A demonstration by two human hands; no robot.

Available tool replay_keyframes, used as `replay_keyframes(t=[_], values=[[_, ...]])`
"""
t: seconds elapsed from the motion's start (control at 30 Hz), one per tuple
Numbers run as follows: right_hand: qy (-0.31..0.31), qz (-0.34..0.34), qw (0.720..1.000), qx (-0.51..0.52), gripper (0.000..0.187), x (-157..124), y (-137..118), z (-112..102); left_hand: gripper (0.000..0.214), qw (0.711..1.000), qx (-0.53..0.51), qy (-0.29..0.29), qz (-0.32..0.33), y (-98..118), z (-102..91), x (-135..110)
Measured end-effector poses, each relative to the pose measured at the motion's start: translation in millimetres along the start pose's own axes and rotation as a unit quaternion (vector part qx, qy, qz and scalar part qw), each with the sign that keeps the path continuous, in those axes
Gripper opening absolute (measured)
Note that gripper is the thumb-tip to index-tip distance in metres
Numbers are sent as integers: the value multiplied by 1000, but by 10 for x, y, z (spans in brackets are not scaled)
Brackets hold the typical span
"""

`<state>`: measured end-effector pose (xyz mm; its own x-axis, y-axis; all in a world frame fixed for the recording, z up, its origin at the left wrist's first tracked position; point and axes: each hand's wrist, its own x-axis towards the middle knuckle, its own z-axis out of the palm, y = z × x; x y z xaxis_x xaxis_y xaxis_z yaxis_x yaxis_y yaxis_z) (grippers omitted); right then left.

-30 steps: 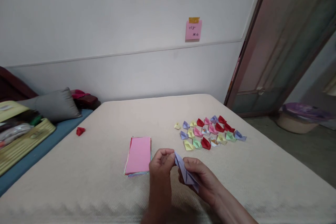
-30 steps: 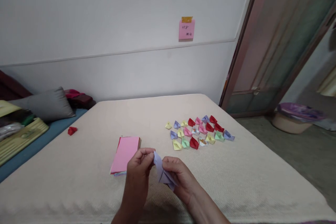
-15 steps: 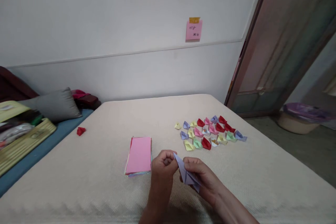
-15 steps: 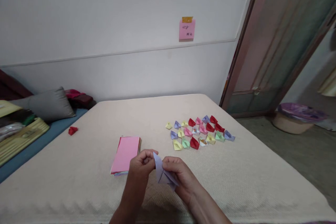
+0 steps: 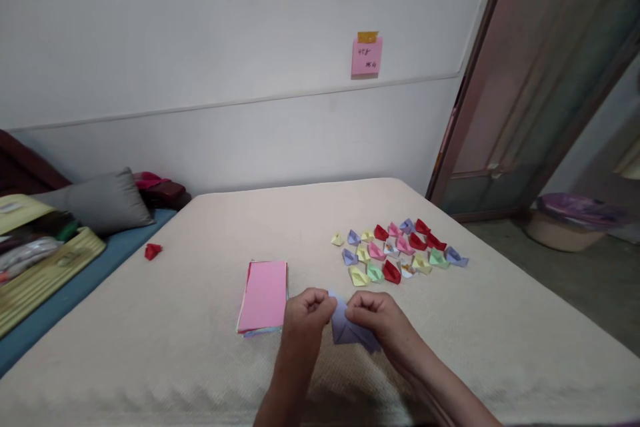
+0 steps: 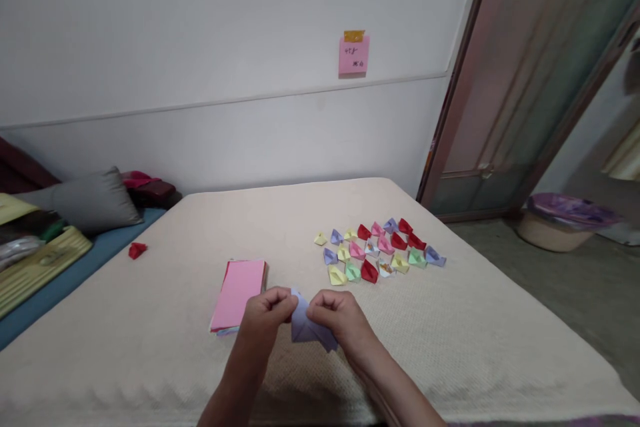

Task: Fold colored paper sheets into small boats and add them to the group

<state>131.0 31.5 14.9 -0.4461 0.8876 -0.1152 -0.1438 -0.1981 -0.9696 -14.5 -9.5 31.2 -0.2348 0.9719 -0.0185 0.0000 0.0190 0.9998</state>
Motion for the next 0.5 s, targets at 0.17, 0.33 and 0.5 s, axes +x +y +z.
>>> replay_keyframes(t=[0.17, 0.33, 0.5], values=[[-21, -4, 999, -34, 24, 2, 3, 10, 22, 998, -54, 19, -10, -44, 53, -15], [-14, 0, 999, -39, 26, 11, 23, -2, 25, 1000, -23, 12, -8, -91, 28, 19], [-44, 10, 998, -50, 22, 18, 11, -15, 26, 1000, -9, 22, -1, -135, 7, 35]])
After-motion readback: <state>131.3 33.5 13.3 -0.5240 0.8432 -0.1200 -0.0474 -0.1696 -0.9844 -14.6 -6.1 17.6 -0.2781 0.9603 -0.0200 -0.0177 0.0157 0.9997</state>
